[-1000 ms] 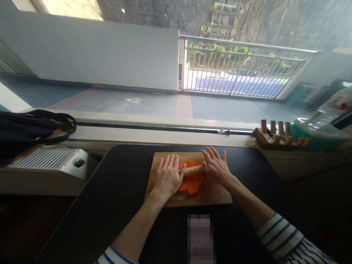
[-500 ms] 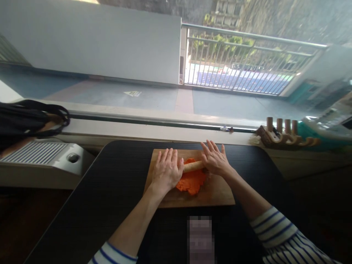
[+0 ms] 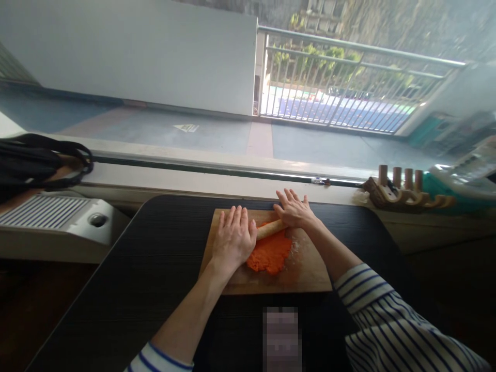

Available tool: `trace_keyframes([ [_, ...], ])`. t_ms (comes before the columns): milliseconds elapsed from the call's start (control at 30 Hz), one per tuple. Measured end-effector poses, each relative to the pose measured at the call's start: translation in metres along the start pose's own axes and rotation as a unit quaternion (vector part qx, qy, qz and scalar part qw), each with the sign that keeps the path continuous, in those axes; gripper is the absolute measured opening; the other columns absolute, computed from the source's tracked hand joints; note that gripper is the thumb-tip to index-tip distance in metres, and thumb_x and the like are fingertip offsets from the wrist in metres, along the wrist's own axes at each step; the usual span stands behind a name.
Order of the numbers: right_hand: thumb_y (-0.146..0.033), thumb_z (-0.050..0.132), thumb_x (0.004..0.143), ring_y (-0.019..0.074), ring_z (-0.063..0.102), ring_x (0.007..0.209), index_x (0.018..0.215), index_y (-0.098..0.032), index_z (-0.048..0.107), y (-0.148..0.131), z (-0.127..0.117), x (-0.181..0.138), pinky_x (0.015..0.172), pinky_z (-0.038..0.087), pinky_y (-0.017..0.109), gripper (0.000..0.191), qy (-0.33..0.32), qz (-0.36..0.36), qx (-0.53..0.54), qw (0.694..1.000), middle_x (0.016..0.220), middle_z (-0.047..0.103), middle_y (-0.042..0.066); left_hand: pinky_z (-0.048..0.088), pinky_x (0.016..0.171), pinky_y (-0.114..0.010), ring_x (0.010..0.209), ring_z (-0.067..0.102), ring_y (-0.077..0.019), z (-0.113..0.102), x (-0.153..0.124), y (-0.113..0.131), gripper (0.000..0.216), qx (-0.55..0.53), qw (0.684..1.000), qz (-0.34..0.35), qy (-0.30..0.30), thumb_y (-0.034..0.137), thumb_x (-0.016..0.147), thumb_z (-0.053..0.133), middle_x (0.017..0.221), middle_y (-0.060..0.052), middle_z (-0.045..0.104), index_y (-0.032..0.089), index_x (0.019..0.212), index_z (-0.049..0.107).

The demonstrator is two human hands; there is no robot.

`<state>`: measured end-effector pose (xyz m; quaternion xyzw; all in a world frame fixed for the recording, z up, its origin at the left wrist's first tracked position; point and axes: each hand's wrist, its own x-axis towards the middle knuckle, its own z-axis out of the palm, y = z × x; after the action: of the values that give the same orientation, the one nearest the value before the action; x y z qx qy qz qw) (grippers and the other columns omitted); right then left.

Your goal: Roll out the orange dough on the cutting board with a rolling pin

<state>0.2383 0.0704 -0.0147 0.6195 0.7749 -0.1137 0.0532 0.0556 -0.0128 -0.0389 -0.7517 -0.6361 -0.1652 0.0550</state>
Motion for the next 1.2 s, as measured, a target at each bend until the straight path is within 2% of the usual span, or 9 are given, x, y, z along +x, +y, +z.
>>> trace_keyframes([
  [67, -0.049, 0.019, 0.093, 0.0267, 0.004, 0.141, 0.146, -0.024, 0.018, 0.0, 0.003, -0.01, 0.107, 0.006, 0.063, 0.059, 0.016, 0.007, -0.003, 1.0, 0.155, 0.009, 0.01, 0.024, 0.111, -0.049, 0.13, 0.04, -0.0301, 0.0, -0.001, 0.0, 0.055, -0.004, 1.0, 0.006, 0.001, 0.035, 0.091, 0.028, 0.133, -0.02, 0.05, 0.0, 0.129, 0.049],
  [267, -0.047, 0.009, 0.095, 0.0246, 0.001, 0.142, 0.146, -0.021, 0.021, 0.006, 0.024, -0.067, 0.107, 0.006, 0.063, 0.058, 0.065, 0.023, -0.027, 0.997, 0.155, 0.007, 0.009, 0.02, 0.112, -0.049, 0.129, 0.04, -0.0298, -0.005, -0.014, 0.009, 0.055, -0.01, 1.0, 0.028, 0.004, 0.036, 0.092, 0.029, 0.134, -0.02, 0.05, 0.002, 0.13, 0.048],
  [333, -0.046, 0.01, 0.095, 0.0244, 0.002, 0.142, 0.146, -0.019, 0.021, 0.007, 0.026, -0.073, 0.107, 0.007, 0.063, 0.059, 0.066, 0.027, -0.034, 0.997, 0.155, 0.009, 0.01, 0.017, 0.113, -0.049, 0.13, 0.04, -0.0292, -0.006, -0.017, 0.011, 0.054, -0.014, 0.999, 0.033, 0.002, 0.036, 0.092, 0.03, 0.135, -0.019, 0.049, 0.003, 0.131, 0.048],
  [433, -0.045, 0.013, 0.094, 0.0263, 0.005, 0.141, 0.146, -0.02, 0.021, 0.007, 0.02, -0.06, 0.105, 0.008, 0.065, 0.058, 0.032, 0.026, -0.034, 0.999, 0.155, 0.01, 0.01, 0.016, 0.113, -0.048, 0.131, 0.038, -0.0287, -0.006, -0.016, 0.01, 0.054, -0.017, 0.999, 0.032, 0.002, 0.036, 0.092, 0.029, 0.136, -0.019, 0.048, 0.003, 0.132, 0.046],
  [600, -0.043, 0.023, 0.092, 0.0285, 0.009, 0.141, 0.147, -0.022, 0.016, 0.002, 0.003, -0.009, 0.105, 0.008, 0.066, 0.059, -0.017, 0.005, -0.011, 1.0, 0.154, 0.013, 0.011, 0.017, 0.112, -0.052, 0.133, 0.034, -0.0301, -0.001, -0.005, 0.004, 0.057, -0.01, 1.0, 0.015, -0.003, 0.04, 0.093, 0.027, 0.137, -0.02, 0.046, 0.002, 0.133, 0.044],
  [767, -0.043, 0.026, 0.091, 0.0284, 0.006, 0.141, 0.146, -0.023, 0.018, -0.003, -0.002, 0.009, 0.106, 0.007, 0.065, 0.059, -0.01, -0.001, -0.002, 1.0, 0.155, 0.012, 0.011, 0.02, 0.11, -0.053, 0.134, 0.034, -0.0298, 0.0, -0.001, 0.001, 0.058, 0.0, 1.0, 0.015, -0.012, 0.041, 0.093, 0.025, 0.138, -0.019, 0.046, 0.004, 0.134, 0.043],
  [967, -0.043, 0.016, 0.095, 0.0254, 0.009, 0.141, 0.145, -0.026, 0.022, 0.002, 0.01, -0.026, 0.107, 0.008, 0.062, 0.054, 0.034, 0.004, -0.018, 0.999, 0.154, 0.014, 0.009, 0.019, 0.112, -0.05, 0.132, 0.036, -0.029, -0.003, -0.011, 0.007, 0.057, -0.011, 0.999, 0.031, -0.002, 0.041, 0.092, 0.028, 0.137, -0.018, 0.048, 0.005, 0.133, 0.045],
  [1100, -0.041, 0.011, 0.095, 0.0241, 0.007, 0.141, 0.145, -0.021, 0.024, 0.005, 0.023, -0.062, 0.108, 0.008, 0.062, 0.055, 0.058, 0.023, -0.032, 0.998, 0.154, 0.014, 0.009, 0.017, 0.112, -0.05, 0.13, 0.039, -0.0286, -0.007, -0.021, 0.014, 0.054, -0.02, 0.999, 0.05, -0.003, 0.042, 0.092, 0.03, 0.135, -0.016, 0.05, 0.009, 0.131, 0.048],
  [1200, -0.04, 0.011, 0.095, 0.0239, 0.006, 0.141, 0.145, -0.018, 0.025, 0.006, 0.028, -0.077, 0.107, 0.01, 0.062, 0.056, 0.07, 0.034, -0.037, 0.996, 0.154, 0.014, 0.009, 0.016, 0.113, -0.05, 0.132, 0.037, -0.0288, -0.011, -0.026, 0.017, 0.054, -0.025, 0.998, 0.063, -0.006, 0.041, 0.093, 0.03, 0.137, -0.016, 0.047, 0.008, 0.131, 0.049],
])
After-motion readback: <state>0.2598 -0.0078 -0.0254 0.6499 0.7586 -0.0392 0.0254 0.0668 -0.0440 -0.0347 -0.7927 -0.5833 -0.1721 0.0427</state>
